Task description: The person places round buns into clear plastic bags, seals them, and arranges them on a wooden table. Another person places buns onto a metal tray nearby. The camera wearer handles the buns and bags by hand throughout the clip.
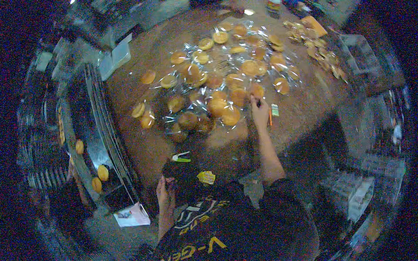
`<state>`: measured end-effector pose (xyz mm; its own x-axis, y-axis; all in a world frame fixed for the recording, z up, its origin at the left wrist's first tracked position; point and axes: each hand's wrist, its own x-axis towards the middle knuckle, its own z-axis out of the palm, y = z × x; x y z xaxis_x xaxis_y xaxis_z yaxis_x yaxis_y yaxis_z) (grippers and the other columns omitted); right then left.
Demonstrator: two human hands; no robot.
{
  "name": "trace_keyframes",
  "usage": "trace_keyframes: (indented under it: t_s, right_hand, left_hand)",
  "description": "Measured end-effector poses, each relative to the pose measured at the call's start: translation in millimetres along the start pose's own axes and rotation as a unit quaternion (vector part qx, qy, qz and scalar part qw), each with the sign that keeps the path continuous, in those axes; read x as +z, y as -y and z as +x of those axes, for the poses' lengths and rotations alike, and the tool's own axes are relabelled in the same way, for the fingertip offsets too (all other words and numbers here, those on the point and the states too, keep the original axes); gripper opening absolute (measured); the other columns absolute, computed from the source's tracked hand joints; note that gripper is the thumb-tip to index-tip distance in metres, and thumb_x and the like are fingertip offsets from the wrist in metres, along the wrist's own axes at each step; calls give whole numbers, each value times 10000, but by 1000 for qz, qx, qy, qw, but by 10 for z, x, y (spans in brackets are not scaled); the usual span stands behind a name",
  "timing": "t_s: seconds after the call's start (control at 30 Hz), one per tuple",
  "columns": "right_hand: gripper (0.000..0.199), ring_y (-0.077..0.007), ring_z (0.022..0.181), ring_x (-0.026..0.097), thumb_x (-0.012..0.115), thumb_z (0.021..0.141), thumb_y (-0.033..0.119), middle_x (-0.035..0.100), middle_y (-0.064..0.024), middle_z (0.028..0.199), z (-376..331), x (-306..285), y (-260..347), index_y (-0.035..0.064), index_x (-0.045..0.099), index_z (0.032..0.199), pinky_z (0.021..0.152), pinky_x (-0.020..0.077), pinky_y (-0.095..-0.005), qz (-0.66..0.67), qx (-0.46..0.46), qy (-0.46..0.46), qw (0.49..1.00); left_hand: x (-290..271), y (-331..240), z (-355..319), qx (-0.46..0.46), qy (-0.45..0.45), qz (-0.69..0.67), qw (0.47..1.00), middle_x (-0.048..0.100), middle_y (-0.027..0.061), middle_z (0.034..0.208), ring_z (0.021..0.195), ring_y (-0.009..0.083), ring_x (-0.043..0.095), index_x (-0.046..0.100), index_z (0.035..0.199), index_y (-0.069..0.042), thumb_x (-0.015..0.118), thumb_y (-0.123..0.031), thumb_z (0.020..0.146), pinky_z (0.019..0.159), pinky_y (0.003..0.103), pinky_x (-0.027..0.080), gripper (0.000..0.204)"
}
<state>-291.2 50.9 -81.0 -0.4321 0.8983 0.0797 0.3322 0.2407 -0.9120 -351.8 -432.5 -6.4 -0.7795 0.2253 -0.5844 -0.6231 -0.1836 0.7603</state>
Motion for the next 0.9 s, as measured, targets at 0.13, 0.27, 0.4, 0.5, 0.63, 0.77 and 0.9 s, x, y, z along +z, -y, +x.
trace_keyframes:
  t_s: [0.13, 0.27, 0.4, 0.5, 0.63, 0.77, 0.9]
  right_hand:
    - [486, -275, 980, 642, 775, 845, 416, 664, -128, 1023, 284, 610, 152, 56, 659, 1149, 874, 495, -432, -227, -153, 220, 936]
    - [635, -400, 1203, 550, 800, 771, 417, 532, -167, 1345, 166, 999, 153, 114, 574, 1281, 996, 364, -640, -426, -231, 309, 818]
    - [617, -407, 1122, 605, 822, 772, 420, 649, -178, 1193, -58, 791, 315, 75, 598, 1231, 996, 347, -605, -352, -218, 270, 869]
    - [573, -394, 1018, 660, 815, 793, 325, 711, -186, 1061, -379, 563, 731, 63, 595, 1252, 980, 412, -529, -266, -173, 237, 918]
    - [543, -257, 968, 661, 830, 806, 266, 708, -115, 1027, -1095, 279, 1421, 43, 603, 1245, 878, 486, -413, -89, -53, 275, 956]
    - [426, -127, 887, 586, 827, 835, 238, 665, -7, 928, -2034, 85, 1917, 24, 636, 1151, 756, 503, -299, 167, -82, 334, 924]
    - [254, -159, 832, 603, 750, 900, 198, 658, -42, 903, -2739, 155, 2157, 18, 650, 1050, 738, 504, -319, 103, -81, 274, 953]
  left_hand:
    - [26, 39, -101, 24, -70, -2, 997, 700, 81, 940, 852, 180, 669, 634, 912, -83, 571, -249, 1042, 760, 313, 512, 220]
    - [-4, -42, -195, 88, -49, -7, 995, 700, 89, 943, 874, 182, 677, 626, 900, -76, 575, -204, 1031, 759, 308, 505, 190]
    - [-47, -130, -266, 97, -50, 54, 993, 700, 87, 947, 890, 170, 674, 638, 941, -50, 584, -190, 1023, 754, 296, 496, 171]
    - [57, -181, -261, 120, -31, 186, 975, 703, 85, 969, 924, 152, 661, 642, 981, -21, 600, -164, 1013, 774, 295, 494, 152]
    - [380, -329, -146, 247, 62, 341, 905, 697, 88, 1068, 989, 159, 652, 633, 1099, -6, 632, -132, 993, 895, 320, 501, 164]
    - [588, -527, -161, 222, 227, 213, 924, 666, 91, 1198, 1068, 190, 647, 585, 1276, -7, 670, -142, 973, 996, 340, 487, 342]
    - [341, -740, -331, 93, 323, 243, 910, 695, 83, 1148, 1069, 162, 643, 616, 1263, 4, 681, -171, 965, 970, 332, 508, 351]
